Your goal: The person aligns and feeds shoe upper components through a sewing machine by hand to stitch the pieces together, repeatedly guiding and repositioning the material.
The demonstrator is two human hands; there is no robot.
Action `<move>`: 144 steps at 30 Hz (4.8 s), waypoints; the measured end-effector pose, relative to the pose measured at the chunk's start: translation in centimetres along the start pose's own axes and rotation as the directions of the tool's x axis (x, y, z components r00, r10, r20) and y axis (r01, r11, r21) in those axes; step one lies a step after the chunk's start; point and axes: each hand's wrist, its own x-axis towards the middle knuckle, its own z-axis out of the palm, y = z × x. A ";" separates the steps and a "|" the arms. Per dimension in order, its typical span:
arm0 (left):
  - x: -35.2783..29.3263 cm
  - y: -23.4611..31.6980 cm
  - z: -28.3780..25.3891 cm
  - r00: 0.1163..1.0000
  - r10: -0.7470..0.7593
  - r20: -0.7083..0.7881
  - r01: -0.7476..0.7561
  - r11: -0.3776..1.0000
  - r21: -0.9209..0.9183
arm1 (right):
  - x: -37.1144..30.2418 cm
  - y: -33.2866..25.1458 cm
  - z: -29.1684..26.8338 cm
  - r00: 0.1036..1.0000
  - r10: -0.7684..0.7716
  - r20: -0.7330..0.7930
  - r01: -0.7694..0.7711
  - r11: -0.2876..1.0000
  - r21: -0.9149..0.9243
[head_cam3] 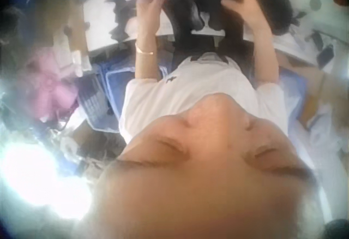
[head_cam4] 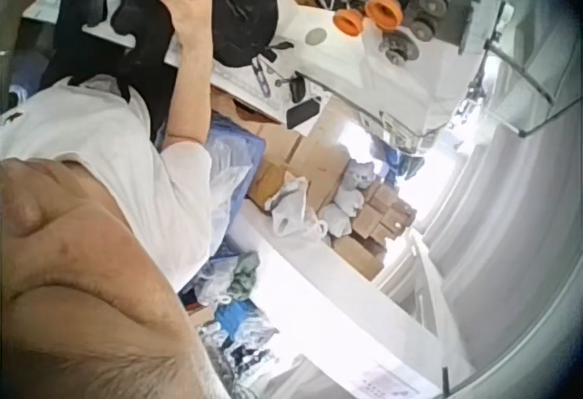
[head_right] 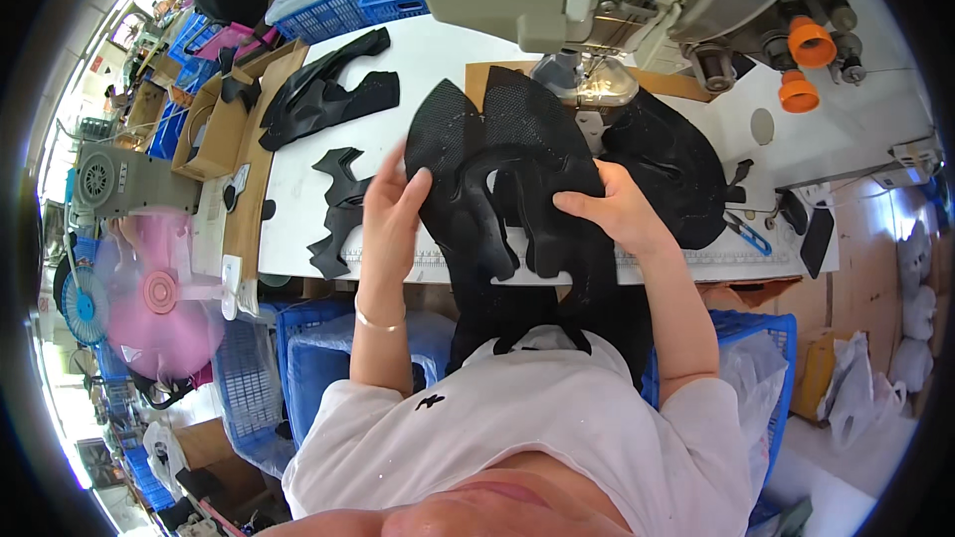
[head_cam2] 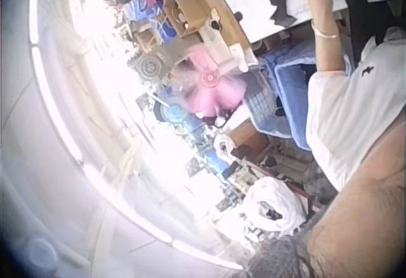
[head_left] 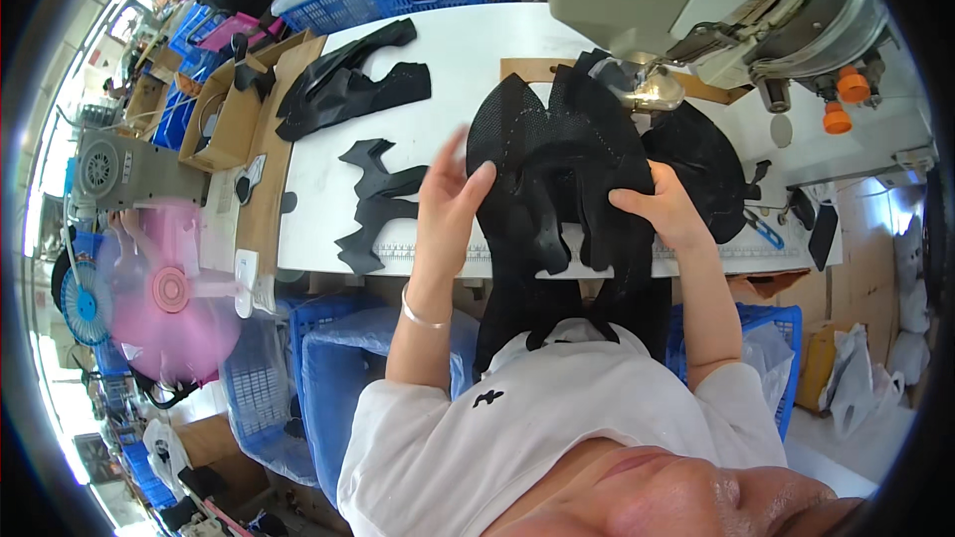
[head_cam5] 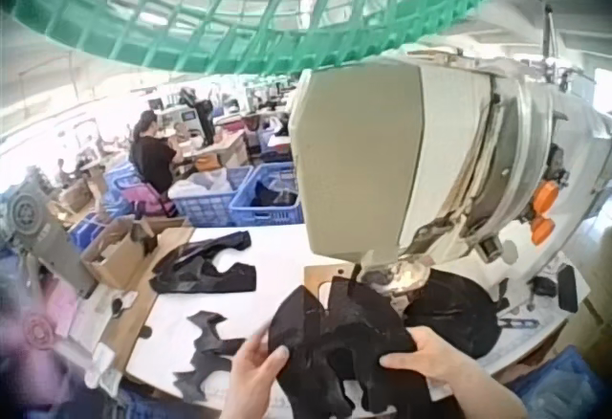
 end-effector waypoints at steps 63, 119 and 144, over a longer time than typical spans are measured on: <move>2.8 -1.0 10.0 0.298 0.752 0.587 -0.881 -0.019 0.473 | 0.6 -8.3 -4.7 0.841 -0.468 -0.271 0.112 0.641 -0.759; 2.5 -2.4 12.9 0.653 0.737 0.175 -0.630 0.400 0.666 | -3.4 -2.0 -10.8 0.697 -0.472 -0.540 0.246 0.865 -0.438; 3.5 -1.9 11.8 0.870 0.491 0.044 -0.454 0.762 0.462 | -1.4 -1.2 -2.7 0.783 -0.401 -0.475 0.443 0.896 -0.027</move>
